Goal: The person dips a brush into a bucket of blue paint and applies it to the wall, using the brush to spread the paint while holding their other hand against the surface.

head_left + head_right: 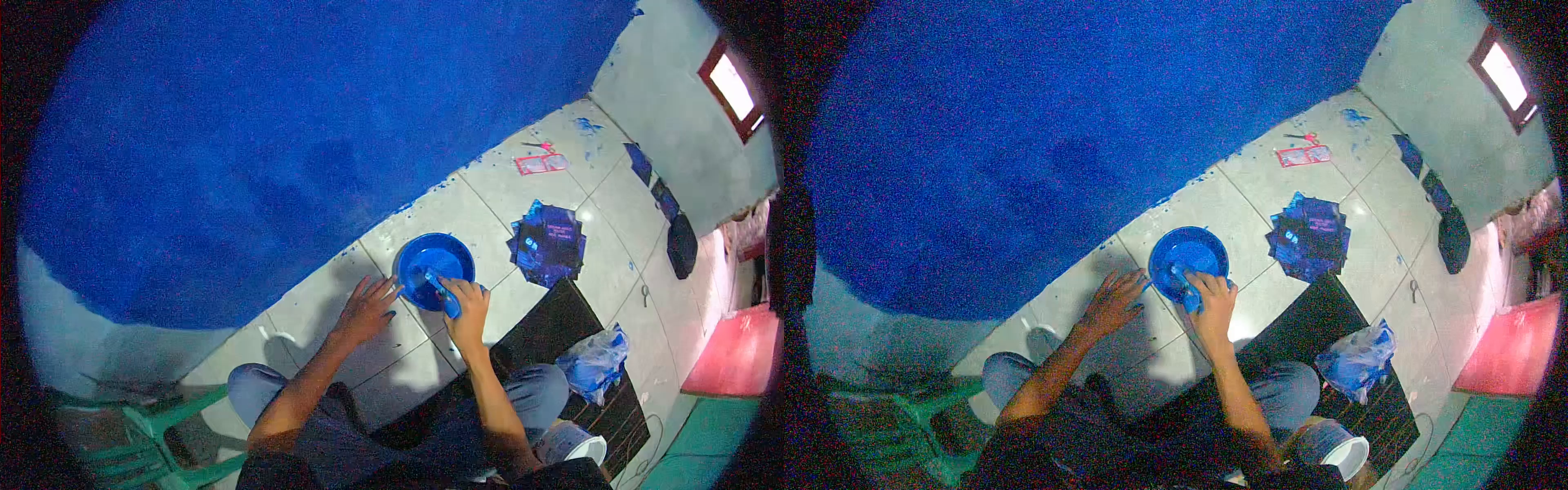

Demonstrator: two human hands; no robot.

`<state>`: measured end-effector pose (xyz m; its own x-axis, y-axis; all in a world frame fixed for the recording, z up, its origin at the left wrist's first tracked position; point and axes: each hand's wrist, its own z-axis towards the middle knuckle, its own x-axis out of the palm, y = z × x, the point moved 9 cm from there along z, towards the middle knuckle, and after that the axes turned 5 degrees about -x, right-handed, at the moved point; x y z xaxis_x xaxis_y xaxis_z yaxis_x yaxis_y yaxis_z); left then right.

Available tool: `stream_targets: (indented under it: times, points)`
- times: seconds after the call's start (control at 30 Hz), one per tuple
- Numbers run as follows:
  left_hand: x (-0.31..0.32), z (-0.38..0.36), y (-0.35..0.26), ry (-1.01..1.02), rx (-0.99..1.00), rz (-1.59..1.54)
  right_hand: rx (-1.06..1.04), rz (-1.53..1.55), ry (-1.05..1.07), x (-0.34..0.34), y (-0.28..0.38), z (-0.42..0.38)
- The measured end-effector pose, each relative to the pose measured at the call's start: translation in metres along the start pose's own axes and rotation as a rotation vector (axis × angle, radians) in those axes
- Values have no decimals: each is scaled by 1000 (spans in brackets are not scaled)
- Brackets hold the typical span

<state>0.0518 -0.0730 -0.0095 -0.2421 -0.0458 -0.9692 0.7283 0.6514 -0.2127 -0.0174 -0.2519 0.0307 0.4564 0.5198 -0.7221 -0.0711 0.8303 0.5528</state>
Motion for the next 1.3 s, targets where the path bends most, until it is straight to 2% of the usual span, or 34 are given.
stream_targets:
  times: [0.03,0.07,0.1,0.17,0.37,0.47,0.6,0.83,0.97,1.03,1.1,1.3]
  points:
    - [-2,0,10,8,-6,-14,3,35,-8,2,1,0]
    - [-2,1,20,23,-11,-30,15,22,69,13,-3,-4]
    - [38,6,-25,-24,52,-171,16,-130,121,-26,-23,-33]
    - [39,-3,-2,-83,69,-205,-66,-151,253,-6,-1,-39]
    - [60,24,3,-46,59,-260,-130,-241,255,18,9,-25]
    - [84,23,26,-38,-34,-325,-107,-307,258,34,15,-5]
    - [96,21,40,-24,-50,-326,-40,-360,324,73,-23,-16]
    - [95,34,37,-68,14,-403,13,-49,308,108,-66,-29]
    - [94,41,34,-43,22,-308,127,-26,358,115,-74,-33]
    - [96,42,32,-49,15,-382,126,28,340,118,-79,-34]
    - [97,41,34,-53,-6,-421,34,9,332,121,-77,-33]
    - [100,41,36,-26,-10,-358,65,6,395,117,-65,-26]
